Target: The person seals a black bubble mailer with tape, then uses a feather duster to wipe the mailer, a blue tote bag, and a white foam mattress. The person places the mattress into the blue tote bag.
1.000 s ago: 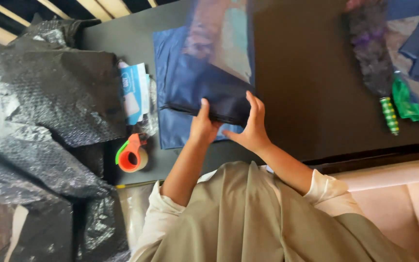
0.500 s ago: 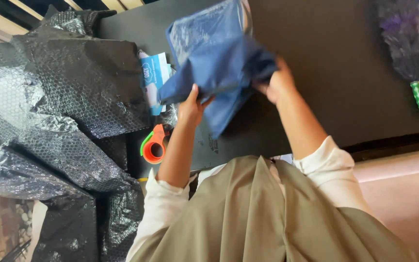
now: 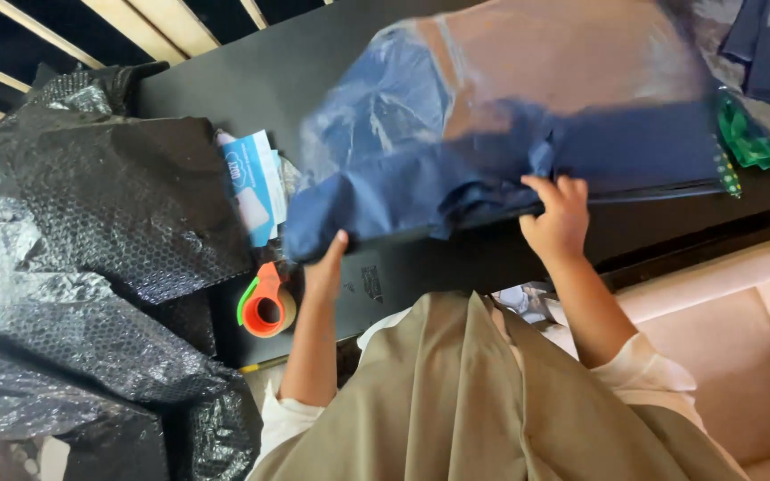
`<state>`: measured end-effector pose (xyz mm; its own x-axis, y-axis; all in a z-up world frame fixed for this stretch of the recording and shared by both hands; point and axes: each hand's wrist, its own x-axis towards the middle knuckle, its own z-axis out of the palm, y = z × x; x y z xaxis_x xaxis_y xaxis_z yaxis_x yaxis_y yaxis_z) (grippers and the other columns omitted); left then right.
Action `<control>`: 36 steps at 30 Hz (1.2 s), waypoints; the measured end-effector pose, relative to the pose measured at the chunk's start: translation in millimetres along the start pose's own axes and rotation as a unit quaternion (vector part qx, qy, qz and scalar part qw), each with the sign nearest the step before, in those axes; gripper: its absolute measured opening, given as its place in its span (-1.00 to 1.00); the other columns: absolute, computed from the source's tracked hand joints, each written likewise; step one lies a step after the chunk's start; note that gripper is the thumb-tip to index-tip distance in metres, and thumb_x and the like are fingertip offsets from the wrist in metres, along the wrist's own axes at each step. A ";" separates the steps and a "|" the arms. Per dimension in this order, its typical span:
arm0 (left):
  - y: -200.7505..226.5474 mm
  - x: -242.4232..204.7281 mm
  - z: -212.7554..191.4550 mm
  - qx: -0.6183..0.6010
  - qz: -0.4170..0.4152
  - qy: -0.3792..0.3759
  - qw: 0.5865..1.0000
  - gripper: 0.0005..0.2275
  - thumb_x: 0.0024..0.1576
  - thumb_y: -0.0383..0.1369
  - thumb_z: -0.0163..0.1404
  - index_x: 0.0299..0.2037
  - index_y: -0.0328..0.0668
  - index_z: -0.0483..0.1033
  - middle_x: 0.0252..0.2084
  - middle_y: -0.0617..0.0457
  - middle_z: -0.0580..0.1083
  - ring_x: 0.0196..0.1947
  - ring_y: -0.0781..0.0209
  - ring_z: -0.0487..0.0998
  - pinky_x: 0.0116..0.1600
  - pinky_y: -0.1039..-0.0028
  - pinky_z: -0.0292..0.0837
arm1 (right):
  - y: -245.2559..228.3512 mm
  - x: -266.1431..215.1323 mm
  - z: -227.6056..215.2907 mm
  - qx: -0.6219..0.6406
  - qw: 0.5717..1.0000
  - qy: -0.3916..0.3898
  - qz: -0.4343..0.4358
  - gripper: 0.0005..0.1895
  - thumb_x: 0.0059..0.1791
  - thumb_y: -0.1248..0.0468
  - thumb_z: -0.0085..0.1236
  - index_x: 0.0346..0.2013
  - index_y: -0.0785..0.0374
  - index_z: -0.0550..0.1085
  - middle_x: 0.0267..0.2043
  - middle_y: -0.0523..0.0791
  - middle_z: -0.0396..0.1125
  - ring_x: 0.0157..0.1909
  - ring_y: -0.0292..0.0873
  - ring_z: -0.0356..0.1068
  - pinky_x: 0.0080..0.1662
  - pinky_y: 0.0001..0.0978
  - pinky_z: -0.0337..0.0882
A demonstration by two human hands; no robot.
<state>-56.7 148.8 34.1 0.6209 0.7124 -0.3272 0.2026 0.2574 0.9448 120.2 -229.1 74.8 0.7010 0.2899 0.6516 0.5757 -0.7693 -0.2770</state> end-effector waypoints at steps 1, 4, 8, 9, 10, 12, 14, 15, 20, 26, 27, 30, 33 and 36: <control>-3.0 -17.1 7.5 0.011 -0.076 0.041 0.996 -0.27 -0.07 -0.13 0.47 0.23 -0.41 0.45 0.25 -0.32 0.42 0.30 -0.01 0.39 0.36 0.10 0.36 | 17.6 -23.6 15.5 -0.013 0.999 -0.041 0.031 -0.44 -0.34 0.35 0.30 -0.06 -0.12 0.64 -0.32 -0.17 0.21 -0.14 0.01 0.34 0.00 -0.19 0.46; -41.4 -30.4 15.2 -0.041 -0.172 0.101 0.979 -0.30 -0.01 -0.26 0.39 0.30 -0.38 0.35 0.31 -0.40 0.30 0.31 -0.25 0.37 0.30 0.05 0.45 | 56.2 -74.6 46.2 0.009 0.990 -0.132 0.058 -0.35 -0.38 0.38 0.33 0.00 -0.07 0.59 -0.33 -0.09 0.28 -0.12 0.10 0.38 0.03 -0.10 0.45; -113.0 -12.1 -8.6 -0.037 -0.144 0.144 0.978 -0.42 0.16 -0.40 0.27 0.34 -0.41 0.27 0.32 -0.50 0.18 0.21 -0.41 0.43 0.12 -0.01 0.58 | 71.0 -100.4 61.6 0.059 0.957 -0.270 0.093 -0.30 -0.27 0.46 0.33 0.18 0.04 0.53 -0.13 0.09 0.40 0.14 0.24 0.40 0.23 0.05 0.37; -123.0 -1.3 -8.3 -0.036 -0.144 0.144 0.978 -0.42 0.16 -0.40 0.27 0.34 -0.41 0.27 0.32 -0.50 0.18 0.21 -0.41 0.43 0.12 -0.01 0.58 | 75.6 -93.1 69.3 0.059 0.956 -0.271 0.094 -0.30 -0.27 0.46 0.33 0.18 0.04 0.53 -0.13 0.09 0.40 0.14 0.24 0.40 0.23 0.05 0.37; -133.6 6.3 -10.8 -0.001 -0.104 0.161 0.982 -0.55 0.16 -0.40 0.25 0.20 -0.38 0.38 0.20 -0.46 0.27 0.01 -0.33 0.53 0.00 0.11 0.64 | 78.7 -89.0 75.8 0.071 0.957 -0.267 0.086 -0.31 -0.25 0.46 0.33 0.18 0.03 0.53 -0.09 0.09 0.39 0.17 0.23 0.39 0.25 0.04 0.36; -140.7 15.6 -12.8 0.039 -0.064 0.176 0.982 -0.68 0.17 -0.40 0.23 0.07 -0.34 0.49 0.08 -0.42 0.36 -0.20 -0.25 0.63 -0.13 0.23 0.70 | 78.3 -73.3 86.5 0.084 0.957 -0.265 0.082 -0.33 -0.23 0.46 0.33 0.17 0.02 0.53 -0.04 0.08 0.39 0.21 0.21 0.37 0.27 0.02 0.35; -132.0 20.6 -10.4 0.066 -0.005 0.208 0.976 -0.76 0.20 -0.41 0.19 0.00 -0.33 0.50 -0.04 -0.40 0.40 -0.32 -0.20 0.64 -0.29 0.35 0.71 | 71.8 -45.8 95.8 0.129 0.958 -0.249 0.056 -0.40 -0.20 0.52 0.30 0.12 0.08 0.53 0.04 0.12 0.39 0.29 0.21 0.34 0.31 0.02 0.32; -127.6 22.8 -8.1 0.067 -0.005 0.208 0.976 -0.76 0.20 -0.41 0.19 0.00 -0.33 0.50 -0.04 -0.40 0.40 -0.32 -0.20 0.64 -0.29 0.35 0.71 | 72.9 -40.1 103.7 0.130 0.958 -0.249 0.057 -0.40 -0.20 0.52 0.30 0.12 0.08 0.53 0.04 0.12 0.39 0.29 0.21 0.34 0.31 0.02 0.32; -104.4 26.1 6.3 0.155 0.015 0.228 0.961 -0.59 0.18 -0.38 0.24 0.19 -0.15 0.38 0.10 -0.41 0.41 0.03 -0.34 0.56 -0.18 0.26 0.74 | 66.2 -15.4 131.4 0.072 0.938 -0.325 0.098 -0.40 -0.17 0.30 0.32 0.17 -0.12 0.48 0.17 -0.02 0.33 0.44 0.08 0.17 0.18 0.35 0.38; -48.4 -31.1 39.5 0.428 0.272 0.184 0.842 -0.25 -0.12 -0.50 0.37 0.30 -0.37 0.23 0.29 -0.49 0.15 0.33 -0.55 0.20 0.38 -0.22 0.19 | 30.1 -28.0 73.5 0.027 0.916 -0.398 0.032 -0.50 -0.16 -0.04 0.32 0.03 0.01 0.56 0.25 0.09 0.34 0.50 0.17 0.12 0.24 0.62 0.08; -54.4 -38.7 43.7 0.427 0.263 0.194 0.843 -0.25 -0.12 -0.50 0.37 0.30 -0.37 0.23 0.29 -0.49 0.15 0.33 -0.55 0.20 0.38 -0.22 0.19 | 35.4 -42.5 68.3 0.029 0.914 -0.404 0.021 -0.50 -0.16 -0.04 0.32 0.03 0.01 0.56 0.25 0.09 0.34 0.50 0.17 0.12 0.24 0.62 0.08; -73.6 -59.9 57.9 0.507 0.373 0.083 0.773 -0.25 -0.16 -0.32 0.37 0.32 -0.13 0.39 0.33 -0.36 0.25 0.32 -0.39 0.30 0.34 -0.08 0.22 | 65.9 -102.2 64.6 0.009 0.908 -0.411 -0.088 -0.47 -0.19 -0.15 0.27 0.09 -0.35 0.54 0.12 0.04 0.40 0.39 0.25 0.23 0.25 0.54 0.16; -84.0 -69.7 73.3 0.625 0.178 -0.106 0.752 -0.24 0.09 0.09 0.14 0.50 0.11 0.18 0.54 -0.31 0.04 0.49 -0.56 -0.05 0.38 -0.44 -0.02 | 92.9 -117.5 64.7 0.000 0.920 -0.333 -0.206 -0.30 -0.20 -0.38 0.06 0.25 -0.57 0.39 0.45 -0.11 0.16 0.40 0.10 0.12 0.26 0.26 0.21; -70.1 -77.3 82.6 0.672 0.081 -0.129 0.725 -0.17 0.13 0.16 0.03 0.58 0.23 -0.08 0.62 -0.18 -0.17 0.57 -0.41 -0.24 0.48 -0.36 -0.24 | 68.0 -30.8 16.3 0.150 0.785 -0.599 -0.047 -0.10 -0.06 -0.08 0.20 0.54 -0.32 0.04 -0.25 0.25 0.50 -0.07 0.31 0.53 0.00 0.15 0.51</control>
<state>-56.3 21.7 -5.6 0.8054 0.4709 -0.3600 0.5575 -0.8081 0.1902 144.6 -281.1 24.3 0.4387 0.8029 -0.4037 0.5963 -0.5961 -0.5376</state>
